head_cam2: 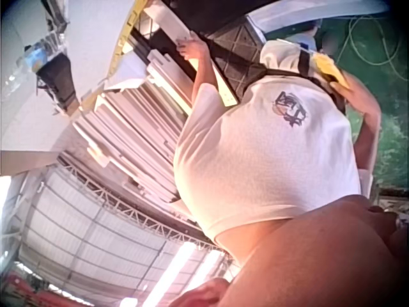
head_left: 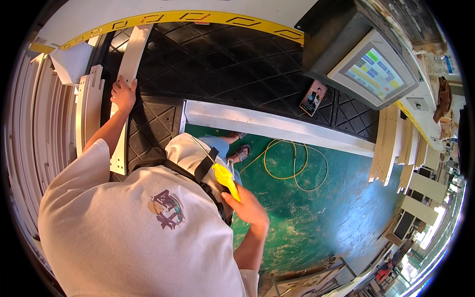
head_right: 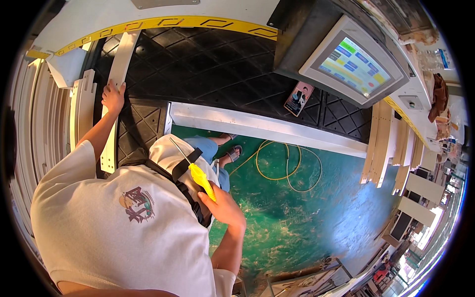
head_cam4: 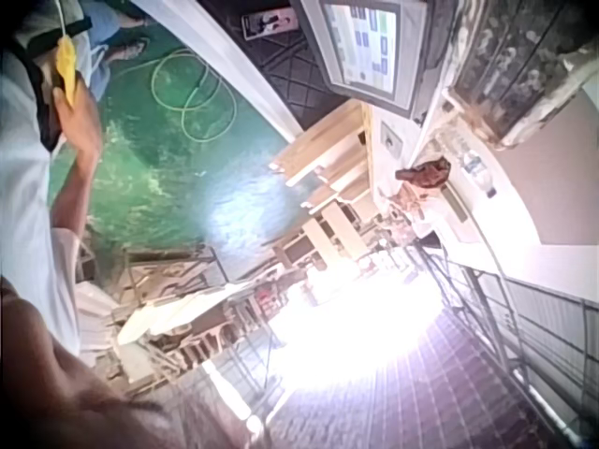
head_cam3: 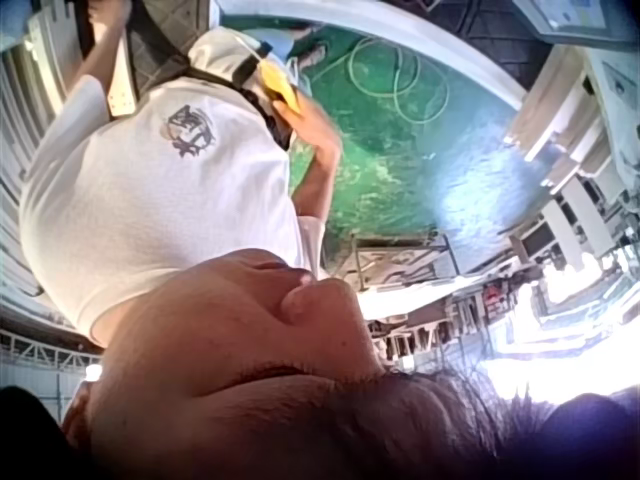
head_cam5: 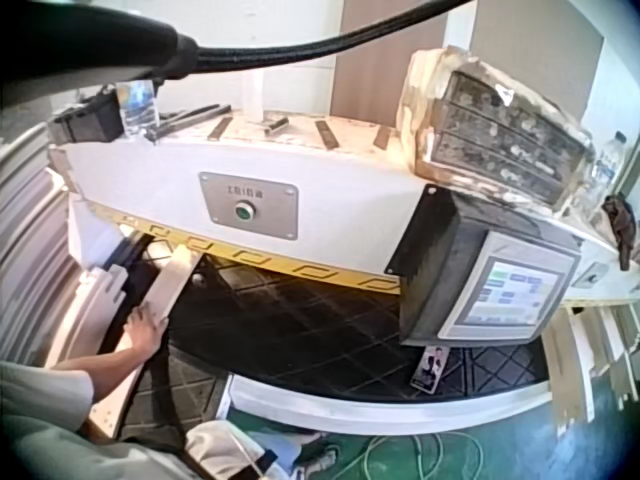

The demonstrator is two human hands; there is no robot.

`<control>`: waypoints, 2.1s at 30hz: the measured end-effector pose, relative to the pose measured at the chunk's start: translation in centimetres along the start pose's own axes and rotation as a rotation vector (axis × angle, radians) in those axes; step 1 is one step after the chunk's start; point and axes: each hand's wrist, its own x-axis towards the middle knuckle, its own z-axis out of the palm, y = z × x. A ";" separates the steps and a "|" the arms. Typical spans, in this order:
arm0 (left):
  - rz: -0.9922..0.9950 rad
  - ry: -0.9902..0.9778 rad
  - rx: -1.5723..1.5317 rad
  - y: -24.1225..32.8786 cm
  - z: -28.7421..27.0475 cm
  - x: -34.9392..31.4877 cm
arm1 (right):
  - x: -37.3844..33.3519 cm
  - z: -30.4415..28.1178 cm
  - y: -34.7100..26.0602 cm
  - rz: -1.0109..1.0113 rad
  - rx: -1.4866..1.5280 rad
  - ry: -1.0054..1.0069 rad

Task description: The person uses an air nozzle to blow dust off wooden strips and then places the strips on a processing machine.

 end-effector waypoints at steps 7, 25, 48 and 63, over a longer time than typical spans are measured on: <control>-0.005 0.010 -0.023 0.1 0.1 0.0 | 0.5 -0.1 0.2 -0.010 -0.005 -0.012; 0.012 0.041 -0.017 0.6 -0.8 -0.4 | 1.1 -0.5 -0.7 0.013 -0.032 -0.010; 0.011 0.041 -0.021 0.4 -0.7 -0.2 | 0.7 -0.7 -0.1 0.032 0.002 -0.002; -0.006 0.014 -0.022 0.3 -0.3 -0.1 | 0.3 -0.3 0.4 0.004 0.012 0.058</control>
